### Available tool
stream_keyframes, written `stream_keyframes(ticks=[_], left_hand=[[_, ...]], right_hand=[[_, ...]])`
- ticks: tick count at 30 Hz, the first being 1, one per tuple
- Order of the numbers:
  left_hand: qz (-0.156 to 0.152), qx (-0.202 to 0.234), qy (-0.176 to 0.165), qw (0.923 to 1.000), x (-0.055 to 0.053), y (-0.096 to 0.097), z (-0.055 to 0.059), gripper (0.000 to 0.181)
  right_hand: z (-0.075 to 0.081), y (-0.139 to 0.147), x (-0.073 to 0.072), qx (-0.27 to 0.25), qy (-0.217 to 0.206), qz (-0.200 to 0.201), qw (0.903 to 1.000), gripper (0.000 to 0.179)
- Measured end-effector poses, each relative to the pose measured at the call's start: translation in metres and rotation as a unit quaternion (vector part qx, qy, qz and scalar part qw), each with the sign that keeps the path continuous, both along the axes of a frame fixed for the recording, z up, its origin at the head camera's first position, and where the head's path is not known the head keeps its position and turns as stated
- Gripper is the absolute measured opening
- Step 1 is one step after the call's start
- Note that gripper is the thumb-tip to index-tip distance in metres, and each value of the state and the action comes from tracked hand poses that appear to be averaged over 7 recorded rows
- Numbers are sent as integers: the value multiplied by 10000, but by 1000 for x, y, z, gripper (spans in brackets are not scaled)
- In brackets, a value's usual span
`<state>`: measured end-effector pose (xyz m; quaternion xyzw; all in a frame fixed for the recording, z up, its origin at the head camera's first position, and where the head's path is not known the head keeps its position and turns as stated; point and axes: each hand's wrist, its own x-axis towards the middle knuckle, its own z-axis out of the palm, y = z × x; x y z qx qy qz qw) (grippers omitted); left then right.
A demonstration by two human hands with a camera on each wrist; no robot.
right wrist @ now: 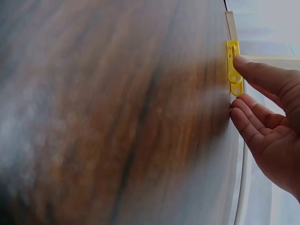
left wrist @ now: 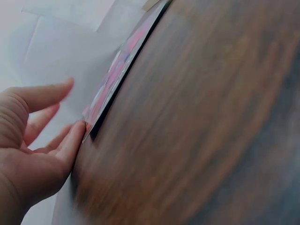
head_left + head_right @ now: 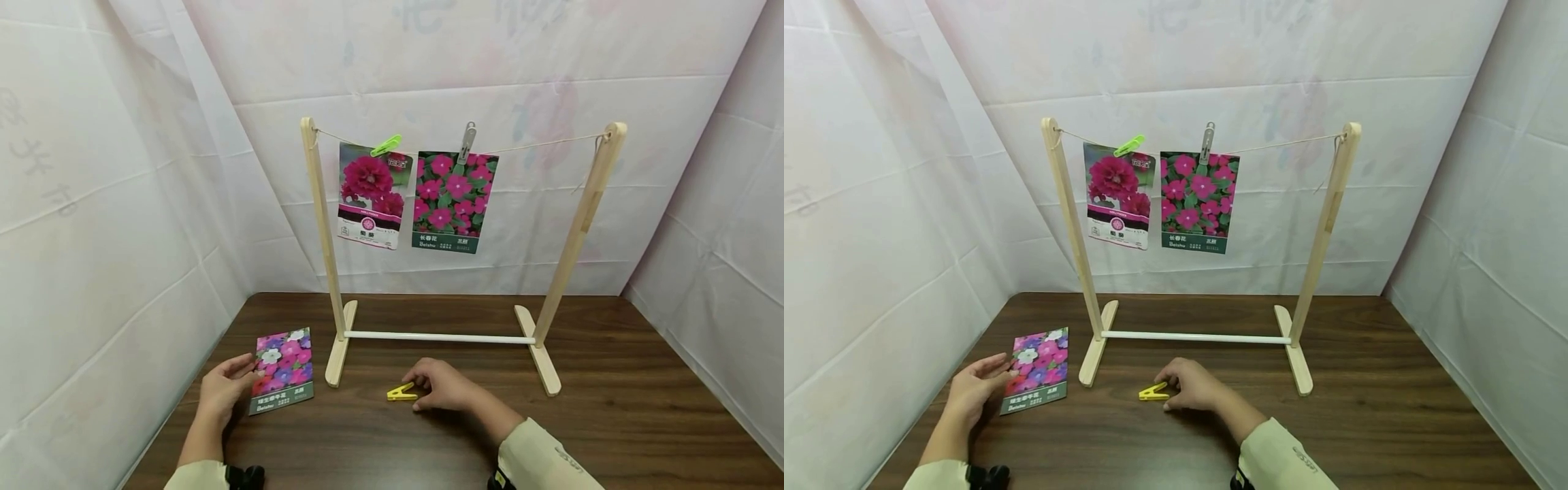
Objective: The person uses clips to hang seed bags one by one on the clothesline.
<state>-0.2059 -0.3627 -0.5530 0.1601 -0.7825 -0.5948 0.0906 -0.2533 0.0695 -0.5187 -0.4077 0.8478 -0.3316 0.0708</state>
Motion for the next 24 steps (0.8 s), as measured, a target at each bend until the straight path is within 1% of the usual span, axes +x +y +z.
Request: stream_keyframes(ticks=[2, 4, 7, 9, 12, 15, 18, 24], left_hand=[[-83, -384, -33, 9992, -2, 1, -1, 67], [-99, -807, -91, 9966, -3, 3, -1, 68], [-127, -1362, -132, 9905, -4, 5, 0, 71], [-68, -1592, -157, 9871, -4, 7, 2, 69], [34, -1759, -159, 9843, -4, 8, 3, 63], [75, -1794, -124, 9837, -4, 7, 4, 55], [5, -1785, -85, 9839, -3, 6, 5, 49], [-129, -1566, -94, 9875, -2, 4, 6, 44]], right_hand=[[0, 0, 0, 21, 63, -9, 10000, 37], [-1, 0, 0, 59, 103, -19, 9999, 35], [-1, 0, 0, 96, 100, -51, 9999, 33], [-2, -1, -1, 122, 107, -73, 9998, 33], [-4, -2, -1, 147, 201, -96, 9996, 32], [-6, -3, -2, 203, 353, -132, 9991, 30], [-7, -5, -2, 251, 455, -186, 9985, 27], [-7, -4, -2, 212, 381, -256, 9987, 25]])
